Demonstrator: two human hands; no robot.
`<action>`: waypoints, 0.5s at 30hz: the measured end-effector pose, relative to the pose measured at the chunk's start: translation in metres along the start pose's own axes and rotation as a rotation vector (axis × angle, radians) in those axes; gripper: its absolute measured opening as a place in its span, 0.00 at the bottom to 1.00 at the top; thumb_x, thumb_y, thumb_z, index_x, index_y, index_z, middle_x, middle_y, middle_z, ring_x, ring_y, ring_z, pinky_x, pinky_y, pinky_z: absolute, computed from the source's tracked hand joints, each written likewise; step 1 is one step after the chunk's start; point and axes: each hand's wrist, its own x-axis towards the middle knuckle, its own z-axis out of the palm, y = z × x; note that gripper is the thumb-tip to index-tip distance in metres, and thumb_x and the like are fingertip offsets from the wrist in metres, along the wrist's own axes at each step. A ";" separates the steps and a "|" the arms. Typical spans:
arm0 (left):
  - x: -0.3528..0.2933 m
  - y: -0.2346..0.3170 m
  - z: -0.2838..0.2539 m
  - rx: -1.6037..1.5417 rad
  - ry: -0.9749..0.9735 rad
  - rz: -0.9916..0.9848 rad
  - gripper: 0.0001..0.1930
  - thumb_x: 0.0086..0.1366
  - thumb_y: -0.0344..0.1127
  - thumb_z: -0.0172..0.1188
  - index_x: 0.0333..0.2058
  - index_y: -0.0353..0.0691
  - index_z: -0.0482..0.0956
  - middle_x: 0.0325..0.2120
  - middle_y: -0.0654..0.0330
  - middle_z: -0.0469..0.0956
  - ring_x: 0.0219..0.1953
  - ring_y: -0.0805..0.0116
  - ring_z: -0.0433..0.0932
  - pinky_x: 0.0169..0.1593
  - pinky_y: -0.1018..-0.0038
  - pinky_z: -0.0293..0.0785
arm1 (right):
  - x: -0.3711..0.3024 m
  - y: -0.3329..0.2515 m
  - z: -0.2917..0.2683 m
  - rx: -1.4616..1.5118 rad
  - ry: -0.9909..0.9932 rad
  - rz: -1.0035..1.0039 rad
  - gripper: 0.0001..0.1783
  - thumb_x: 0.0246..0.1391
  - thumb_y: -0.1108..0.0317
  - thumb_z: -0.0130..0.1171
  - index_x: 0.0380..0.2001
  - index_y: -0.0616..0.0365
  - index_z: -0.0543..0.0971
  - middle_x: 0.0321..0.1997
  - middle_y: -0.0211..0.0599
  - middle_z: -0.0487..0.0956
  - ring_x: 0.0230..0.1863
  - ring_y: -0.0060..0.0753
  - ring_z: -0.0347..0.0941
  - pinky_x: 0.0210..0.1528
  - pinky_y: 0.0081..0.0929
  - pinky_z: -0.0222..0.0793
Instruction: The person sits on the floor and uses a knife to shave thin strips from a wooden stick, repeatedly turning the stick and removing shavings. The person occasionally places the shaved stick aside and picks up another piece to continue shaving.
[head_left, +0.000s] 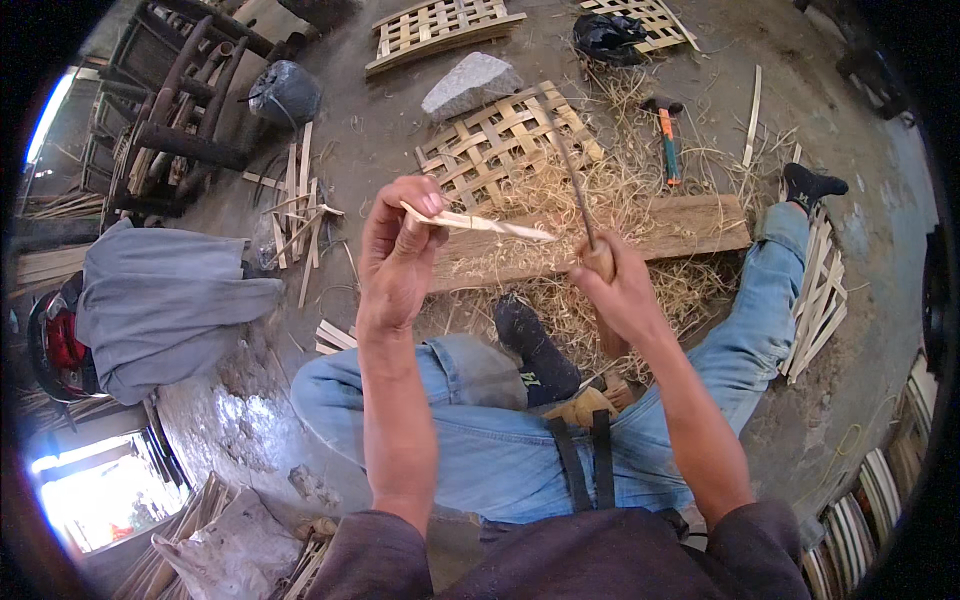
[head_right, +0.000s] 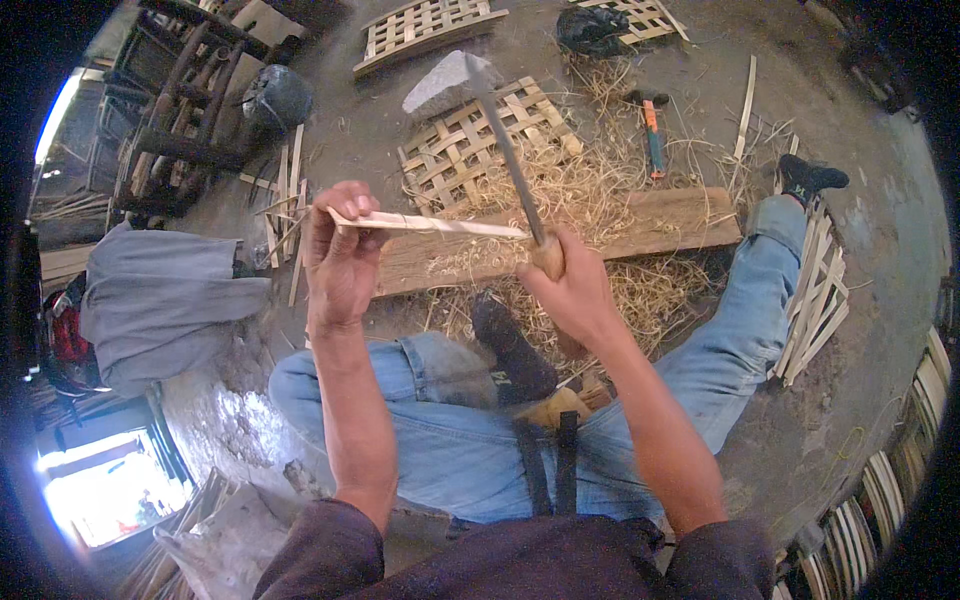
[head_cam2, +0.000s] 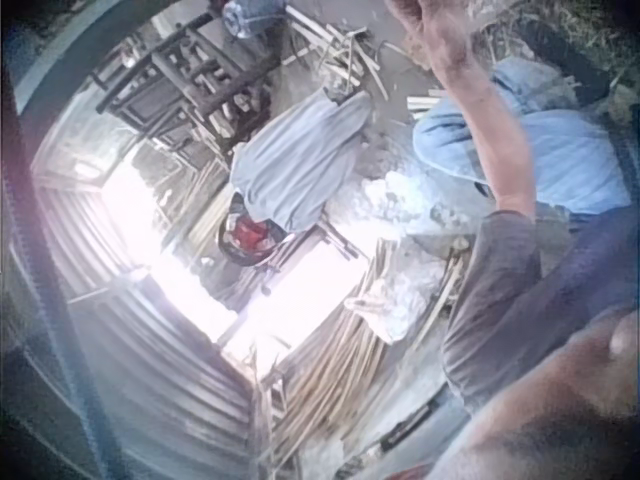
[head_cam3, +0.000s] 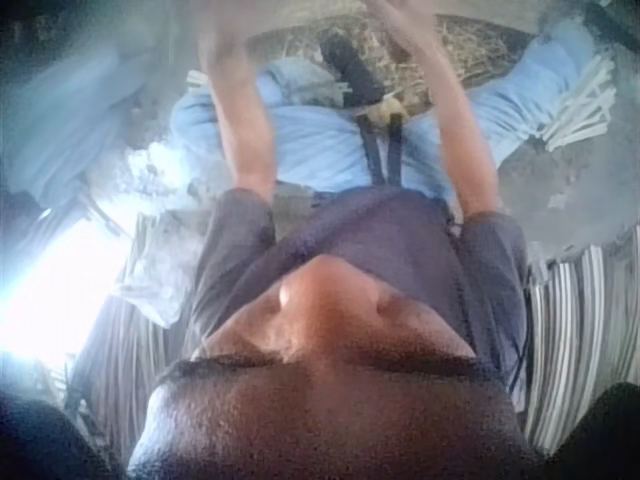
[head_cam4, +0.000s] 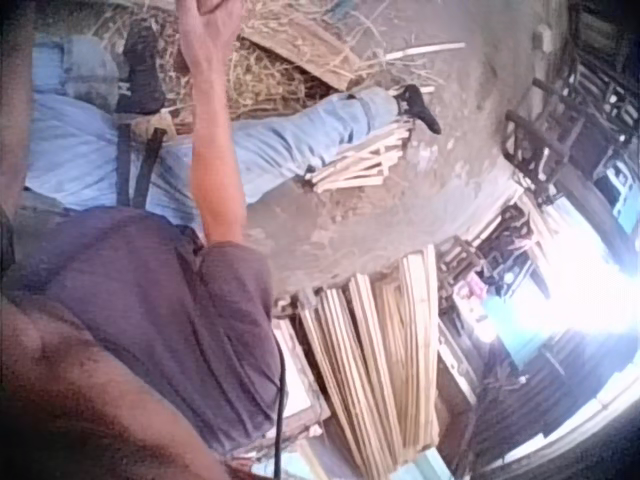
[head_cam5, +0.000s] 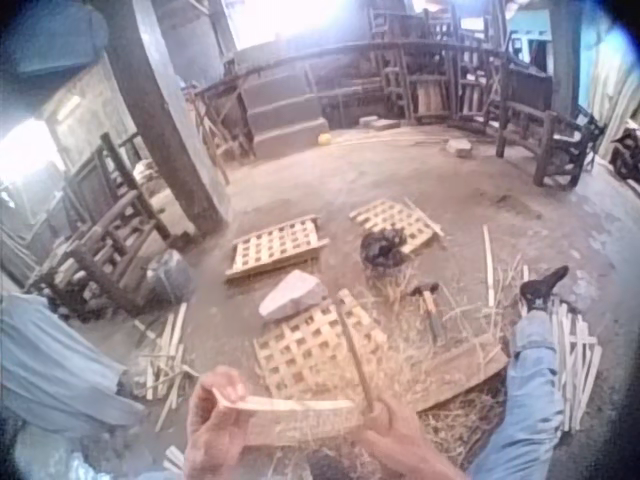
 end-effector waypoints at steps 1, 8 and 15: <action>-0.004 -0.003 -0.004 -0.005 -0.011 -0.044 0.06 0.68 0.38 0.55 0.39 0.45 0.73 0.40 0.68 0.67 0.37 0.81 0.62 0.37 0.83 0.59 | -0.011 0.004 0.001 -0.001 -0.031 0.007 0.23 0.49 0.59 0.63 0.42 0.65 0.72 0.26 0.43 0.76 0.28 0.38 0.74 0.33 0.34 0.69; -0.001 -0.009 -0.001 0.125 0.055 -0.150 0.05 0.69 0.37 0.53 0.39 0.44 0.73 0.39 0.67 0.68 0.36 0.81 0.62 0.36 0.83 0.58 | -0.070 0.010 0.006 0.015 -0.179 0.163 0.26 0.49 0.60 0.59 0.47 0.68 0.70 0.29 0.52 0.77 0.32 0.50 0.76 0.38 0.38 0.70; -0.012 -0.006 0.011 0.277 0.113 -0.093 0.20 0.66 0.55 0.53 0.39 0.41 0.71 0.40 0.62 0.69 0.42 0.74 0.66 0.46 0.77 0.63 | -0.086 0.000 0.006 0.061 -0.216 0.157 0.27 0.50 0.62 0.60 0.50 0.65 0.69 0.36 0.56 0.77 0.38 0.52 0.77 0.42 0.39 0.70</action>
